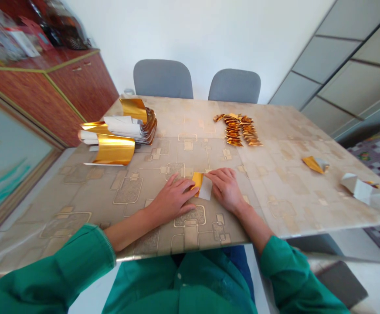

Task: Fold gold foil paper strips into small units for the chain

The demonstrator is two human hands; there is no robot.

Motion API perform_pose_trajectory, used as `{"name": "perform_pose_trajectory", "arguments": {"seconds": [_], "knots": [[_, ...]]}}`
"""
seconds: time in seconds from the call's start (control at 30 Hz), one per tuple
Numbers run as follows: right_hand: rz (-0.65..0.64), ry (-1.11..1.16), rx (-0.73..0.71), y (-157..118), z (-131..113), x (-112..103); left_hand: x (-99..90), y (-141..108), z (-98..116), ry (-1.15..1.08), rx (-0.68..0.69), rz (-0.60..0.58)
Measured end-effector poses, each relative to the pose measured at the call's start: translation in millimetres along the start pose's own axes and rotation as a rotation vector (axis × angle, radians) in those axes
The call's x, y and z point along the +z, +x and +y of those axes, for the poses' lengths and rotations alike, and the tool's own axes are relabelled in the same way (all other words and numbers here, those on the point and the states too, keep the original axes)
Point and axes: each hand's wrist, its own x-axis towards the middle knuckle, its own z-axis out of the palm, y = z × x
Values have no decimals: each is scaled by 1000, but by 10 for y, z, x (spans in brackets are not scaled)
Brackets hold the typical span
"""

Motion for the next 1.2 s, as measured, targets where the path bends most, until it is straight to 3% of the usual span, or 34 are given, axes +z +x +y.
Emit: {"name": "perform_pose_trajectory", "arguments": {"seconds": [0.1, 0.2, 0.47, 0.57, 0.7, 0.8, 0.97, 1.2], "knots": [[-90, 23, -93, -6, -28, 18, -61, 33, 23, -33, -27, -10], [-102, -7, -86, -5, -38, 26, -108, 49, -50, -87, -5, -40], [-91, -10, -66, 46, -20, 15, -95, 206, -402, -95, 232, -82], [-67, -15, -77, 27, -13, 22, -82, 279, -416, -97, 336, -42], [-53, -25, -100, -48, -66, 9, -42, 291, -384, -72, 403, 114], [-70, 12, -105, -114, -159, -15, 12, 259, -336, -42, 375, 194], [-28, 65, 9, -202, -324, -18, 74, 230, -193, -108, 189, 261], [64, 155, 148, -267, -380, 38, 48, 234, -164, -207, 168, 130]]}}
